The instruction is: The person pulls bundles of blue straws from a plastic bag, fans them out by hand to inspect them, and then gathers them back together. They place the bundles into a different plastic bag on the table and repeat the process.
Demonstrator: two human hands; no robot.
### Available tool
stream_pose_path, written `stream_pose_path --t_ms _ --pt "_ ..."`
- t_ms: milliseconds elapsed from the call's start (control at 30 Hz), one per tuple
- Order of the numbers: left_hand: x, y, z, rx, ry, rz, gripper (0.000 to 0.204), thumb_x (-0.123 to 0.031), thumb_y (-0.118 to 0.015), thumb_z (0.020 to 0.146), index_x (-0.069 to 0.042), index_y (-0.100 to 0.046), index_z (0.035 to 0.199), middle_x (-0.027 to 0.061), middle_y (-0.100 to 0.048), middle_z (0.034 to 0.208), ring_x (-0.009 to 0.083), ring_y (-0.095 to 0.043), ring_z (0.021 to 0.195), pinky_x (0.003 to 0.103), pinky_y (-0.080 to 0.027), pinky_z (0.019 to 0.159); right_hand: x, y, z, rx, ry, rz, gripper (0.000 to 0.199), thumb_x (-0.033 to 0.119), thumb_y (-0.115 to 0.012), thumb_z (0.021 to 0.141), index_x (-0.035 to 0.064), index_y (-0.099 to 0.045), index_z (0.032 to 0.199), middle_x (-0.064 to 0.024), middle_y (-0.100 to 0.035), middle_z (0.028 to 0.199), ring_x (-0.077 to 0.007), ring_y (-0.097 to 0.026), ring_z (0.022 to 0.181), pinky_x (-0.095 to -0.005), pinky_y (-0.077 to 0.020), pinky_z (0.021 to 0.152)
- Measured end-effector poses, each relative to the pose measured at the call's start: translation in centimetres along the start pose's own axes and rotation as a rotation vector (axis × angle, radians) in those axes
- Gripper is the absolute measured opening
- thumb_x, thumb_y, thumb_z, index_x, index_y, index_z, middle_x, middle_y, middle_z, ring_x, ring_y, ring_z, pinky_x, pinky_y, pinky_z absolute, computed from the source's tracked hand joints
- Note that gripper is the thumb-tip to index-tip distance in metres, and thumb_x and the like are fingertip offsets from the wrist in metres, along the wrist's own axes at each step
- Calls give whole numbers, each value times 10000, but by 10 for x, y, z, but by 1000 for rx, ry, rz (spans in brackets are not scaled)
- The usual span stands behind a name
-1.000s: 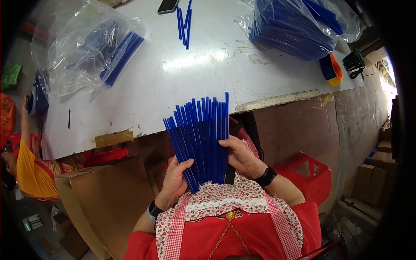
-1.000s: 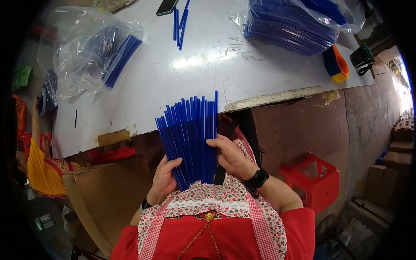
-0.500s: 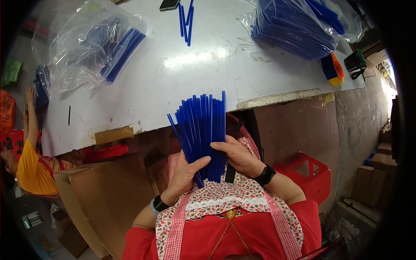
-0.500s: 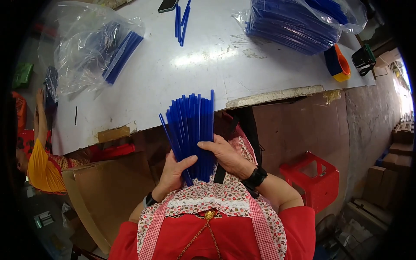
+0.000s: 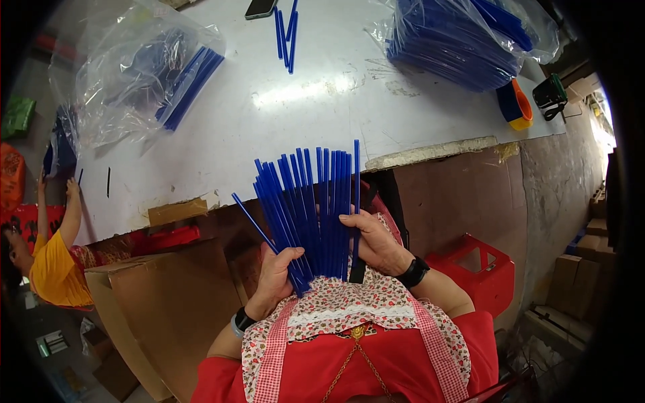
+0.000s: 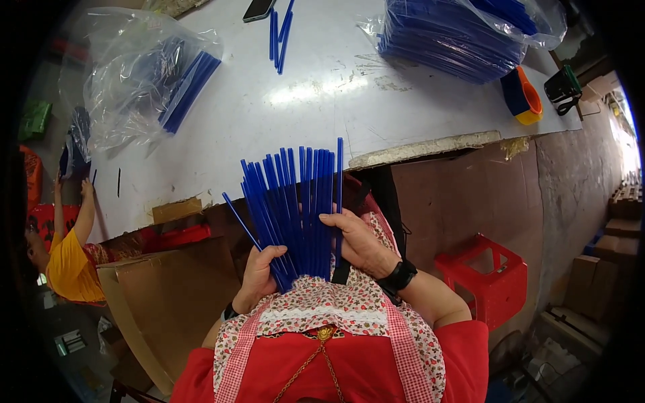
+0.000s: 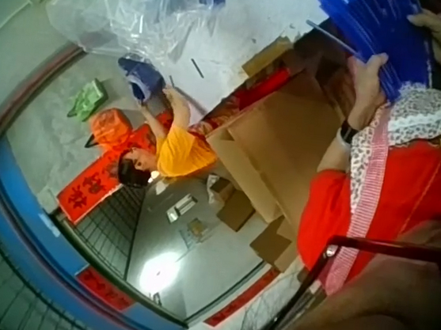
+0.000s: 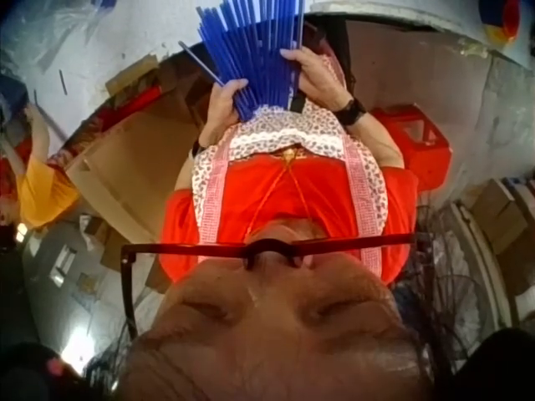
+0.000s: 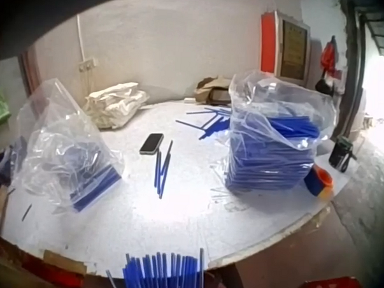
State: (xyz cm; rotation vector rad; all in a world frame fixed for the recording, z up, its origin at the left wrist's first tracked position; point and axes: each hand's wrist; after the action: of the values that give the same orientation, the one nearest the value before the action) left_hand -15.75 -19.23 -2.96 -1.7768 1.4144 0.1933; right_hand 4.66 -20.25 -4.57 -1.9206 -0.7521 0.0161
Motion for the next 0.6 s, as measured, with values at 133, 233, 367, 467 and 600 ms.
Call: stream_pose_path --t_ms 133,233,367,467,600 --pt "-3 3 -2 38 7 -72 428 43 -527 821 5 -508 1247 125 -622 1141 212 -628 999 355 -518 888 0 -2 -1 -11 13 -42 360 135 -489 940 16 -491 1280 -106 -604 1181 -189 -601 1054 -340 -485 938" --pt "-5 -1 -3 58 4 -89 444 20 -561 827 6 -490 1265 128 -619 1144 214 -624 1009 355 -517 885 -2 -6 -3 -30 5 -166 385 195 -473 957 10 -471 1295 -116 -596 1196 -205 -597 1063 -350 -477 940" --pt "-2 -25 -1 86 -31 52 463 -6 -640 807 -2 -494 1246 124 -627 1093 221 -638 952 354 -529 851 -8 -10 5 31 48 -585 450 302 -422 987 8 -429 1328 -136 -560 1246 -244 -559 1119 -364 -435 971" --pt "1 -35 3 113 145 37 463 -27 -710 771 -15 -524 1195 100 -637 1017 207 -636 915 340 -535 810 -5 -14 10 184 197 -1011 507 366 -363 1007 12 -385 1369 -155 -517 1298 -279 -508 1190 -361 -386 1013" --pt "-17 -26 3 149 266 115 506 -11 -724 742 -29 -509 1200 91 -646 972 215 -647 885 351 -546 772 26 -27 1 147 -72 -1377 465 342 -455 964 50 -420 1325 -166 -465 1351 -310 -469 1214 -384 -353 1037"
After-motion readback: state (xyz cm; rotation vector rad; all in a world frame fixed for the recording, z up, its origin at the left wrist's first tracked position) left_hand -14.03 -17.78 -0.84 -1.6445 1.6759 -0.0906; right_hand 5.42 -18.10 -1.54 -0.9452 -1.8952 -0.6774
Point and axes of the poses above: each hand's wrist, its own z-axis towards the middle knuckle, its own y-axis out of the back of the hand, x = y × z
